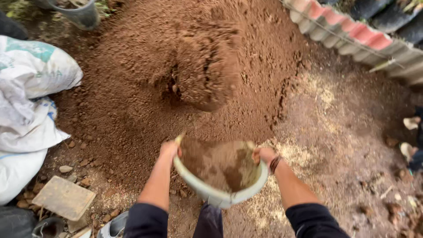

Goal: The person uses a small hand hoe to scoop soil from a large pile into a white basin. They repeatedly fill the basin, carry it to a nearby spot, and dump the soil onto a growing pile before returning to refill the basin.

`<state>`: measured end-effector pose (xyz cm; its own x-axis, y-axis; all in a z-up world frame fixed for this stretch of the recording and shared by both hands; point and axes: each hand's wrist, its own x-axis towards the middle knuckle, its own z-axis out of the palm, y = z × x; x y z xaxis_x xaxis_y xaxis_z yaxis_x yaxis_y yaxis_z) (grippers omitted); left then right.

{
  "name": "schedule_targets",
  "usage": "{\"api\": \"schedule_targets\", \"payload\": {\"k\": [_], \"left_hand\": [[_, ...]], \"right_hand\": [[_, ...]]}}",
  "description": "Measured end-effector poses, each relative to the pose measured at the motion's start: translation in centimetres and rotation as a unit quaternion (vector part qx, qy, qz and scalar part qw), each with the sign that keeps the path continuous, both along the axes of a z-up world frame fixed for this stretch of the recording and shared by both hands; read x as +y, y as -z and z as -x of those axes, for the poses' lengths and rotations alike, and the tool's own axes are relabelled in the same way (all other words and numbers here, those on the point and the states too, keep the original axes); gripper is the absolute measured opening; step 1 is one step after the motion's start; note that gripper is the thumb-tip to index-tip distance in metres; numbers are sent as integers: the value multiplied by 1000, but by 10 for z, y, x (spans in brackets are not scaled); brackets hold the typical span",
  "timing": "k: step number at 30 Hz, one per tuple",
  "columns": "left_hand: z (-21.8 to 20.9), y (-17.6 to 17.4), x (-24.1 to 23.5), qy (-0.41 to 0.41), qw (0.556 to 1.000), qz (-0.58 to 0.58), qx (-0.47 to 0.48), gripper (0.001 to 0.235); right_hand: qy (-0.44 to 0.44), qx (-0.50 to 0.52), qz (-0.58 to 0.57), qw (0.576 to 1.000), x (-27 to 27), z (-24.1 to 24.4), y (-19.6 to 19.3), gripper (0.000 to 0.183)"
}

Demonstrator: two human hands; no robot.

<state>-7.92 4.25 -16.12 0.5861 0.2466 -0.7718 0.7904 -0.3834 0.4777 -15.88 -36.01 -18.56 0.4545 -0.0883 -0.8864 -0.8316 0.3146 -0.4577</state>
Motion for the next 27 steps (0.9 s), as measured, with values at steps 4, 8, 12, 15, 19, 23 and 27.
{"api": "schedule_targets", "payload": {"k": [4, 8, 12, 15, 19, 23, 27], "left_hand": [[101, 107, 21, -128, 987, 96, 20, 22], [163, 142, 16, -145, 979, 124, 68, 20], [169, 130, -16, -93, 980, 171, 41, 18], [157, 101, -34, -21, 992, 123, 22, 12], [150, 50, -63, 64, 985, 149, -62, 19], [175, 9, -100, 202, 971, 97, -88, 21], [231, 0, -141, 318, 933, 88, -143, 30]], "right_hand": [[44, 79, -62, 994, 2, 106, 97, 26], [49, 116, -30, 992, -10, 167, 106, 30], [53, 45, 4, 998, -38, 191, 80, 32], [74, -38, 61, 995, -39, 224, 57, 33], [179, -117, 115, 970, -18, 279, 23, 24], [231, -181, 178, 939, 14, 364, 6, 30], [376, -155, 160, 900, 52, 478, 16, 24]]}}
